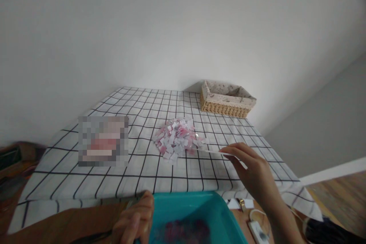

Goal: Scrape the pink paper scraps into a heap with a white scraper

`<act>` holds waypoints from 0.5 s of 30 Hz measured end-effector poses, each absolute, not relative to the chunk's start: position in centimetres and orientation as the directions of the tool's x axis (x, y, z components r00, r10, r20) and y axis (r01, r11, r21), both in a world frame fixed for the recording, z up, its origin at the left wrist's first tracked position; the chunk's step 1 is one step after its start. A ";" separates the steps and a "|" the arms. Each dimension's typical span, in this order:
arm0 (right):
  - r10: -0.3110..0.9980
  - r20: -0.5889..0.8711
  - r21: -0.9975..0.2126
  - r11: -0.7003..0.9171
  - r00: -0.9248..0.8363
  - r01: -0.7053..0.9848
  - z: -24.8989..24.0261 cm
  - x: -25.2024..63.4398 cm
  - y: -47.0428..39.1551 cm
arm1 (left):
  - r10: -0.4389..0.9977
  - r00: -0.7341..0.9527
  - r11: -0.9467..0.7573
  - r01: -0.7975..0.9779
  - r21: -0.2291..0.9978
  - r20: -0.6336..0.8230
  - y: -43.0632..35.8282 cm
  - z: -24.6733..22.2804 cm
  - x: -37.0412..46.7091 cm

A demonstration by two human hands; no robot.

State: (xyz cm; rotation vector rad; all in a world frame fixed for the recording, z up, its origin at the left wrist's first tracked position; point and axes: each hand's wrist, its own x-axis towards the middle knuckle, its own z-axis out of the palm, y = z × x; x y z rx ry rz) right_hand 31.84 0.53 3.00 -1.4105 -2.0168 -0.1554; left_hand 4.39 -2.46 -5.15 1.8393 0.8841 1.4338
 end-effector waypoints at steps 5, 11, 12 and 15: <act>0.799 0.558 -0.296 0.444 -0.224 0.846 3.1 32.2 -0.3 | 0.811 0.230 -0.560 0.042 0.827 0.538 -2.4 -5.2 4.3; 0.811 0.549 -0.347 0.440 -0.202 0.828 3.3 32.6 -1.2 | 0.793 0.195 -0.595 0.043 0.802 0.578 -2.3 -4.4 4.7; 0.815 0.544 -0.345 0.437 -0.202 0.831 3.3 32.6 -1.1 | 0.790 0.193 -0.599 0.042 0.800 0.581 -2.2 -4.3 4.8; 0.817 0.532 -0.323 0.440 -0.223 0.838 3.2 32.6 -0.9 | 0.773 0.198 -0.618 0.022 0.786 0.603 -2.0 -4.1 4.8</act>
